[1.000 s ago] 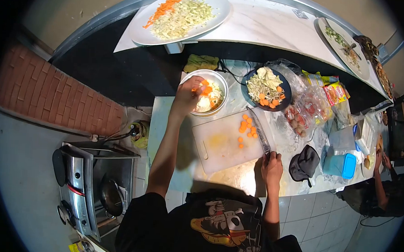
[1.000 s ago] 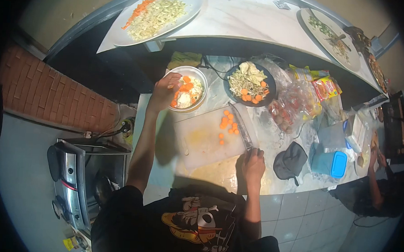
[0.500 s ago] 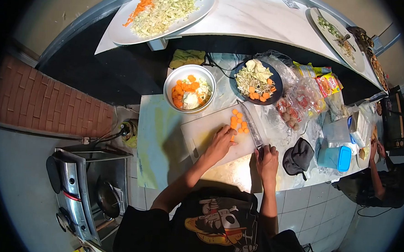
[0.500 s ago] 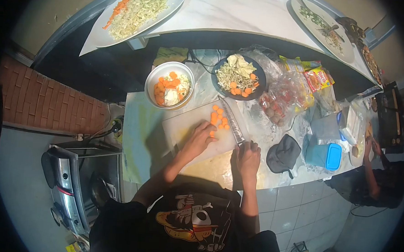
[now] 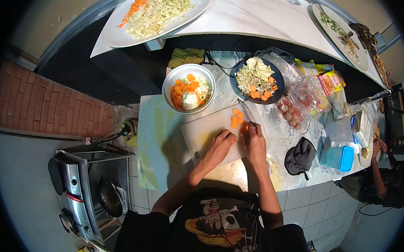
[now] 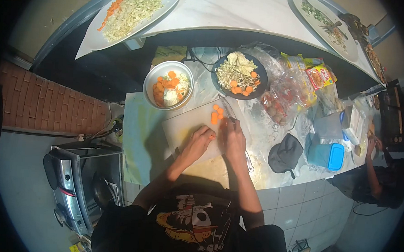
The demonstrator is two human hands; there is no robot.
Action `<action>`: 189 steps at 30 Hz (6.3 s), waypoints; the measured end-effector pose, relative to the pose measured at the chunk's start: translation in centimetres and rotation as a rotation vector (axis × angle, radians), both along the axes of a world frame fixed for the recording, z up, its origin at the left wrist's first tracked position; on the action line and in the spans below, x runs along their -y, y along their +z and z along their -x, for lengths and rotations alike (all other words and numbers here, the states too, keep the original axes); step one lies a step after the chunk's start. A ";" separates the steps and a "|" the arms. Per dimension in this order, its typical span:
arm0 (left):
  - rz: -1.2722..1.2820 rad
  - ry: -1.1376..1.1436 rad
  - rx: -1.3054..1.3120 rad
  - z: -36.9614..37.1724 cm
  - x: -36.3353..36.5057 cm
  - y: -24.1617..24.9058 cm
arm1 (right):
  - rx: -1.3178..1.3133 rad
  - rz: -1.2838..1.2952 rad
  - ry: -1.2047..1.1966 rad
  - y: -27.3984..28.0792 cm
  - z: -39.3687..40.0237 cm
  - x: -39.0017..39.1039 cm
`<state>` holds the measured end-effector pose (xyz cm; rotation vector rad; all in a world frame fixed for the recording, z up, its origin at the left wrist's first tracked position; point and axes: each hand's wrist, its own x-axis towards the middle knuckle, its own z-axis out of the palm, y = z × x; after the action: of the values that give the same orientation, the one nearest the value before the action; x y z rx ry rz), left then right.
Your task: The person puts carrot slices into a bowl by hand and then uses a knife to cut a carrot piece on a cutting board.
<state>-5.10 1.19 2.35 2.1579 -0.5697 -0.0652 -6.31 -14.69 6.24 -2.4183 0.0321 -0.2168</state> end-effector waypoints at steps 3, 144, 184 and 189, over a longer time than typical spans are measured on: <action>0.006 0.044 0.038 0.5 0.1 -0.2 | -0.133 0.089 -0.004 -0.3 -1.0 -0.3; 0.074 0.141 0.031 -4.7 0.1 1.4 | -0.042 0.068 0.131 -1.6 -5.4 0.4; 0.101 0.030 0.121 -7.0 -0.7 3.1 | 0.035 -0.221 0.035 -0.5 -3.0 0.7; -0.022 0.108 0.143 -7.3 2.1 0.4 | -0.114 -0.387 -0.016 -0.3 -2.2 1.9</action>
<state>2.19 -0.87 2.76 2.2227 -0.5344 0.1438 -4.13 -16.62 5.99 -2.0422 0.1328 -0.0711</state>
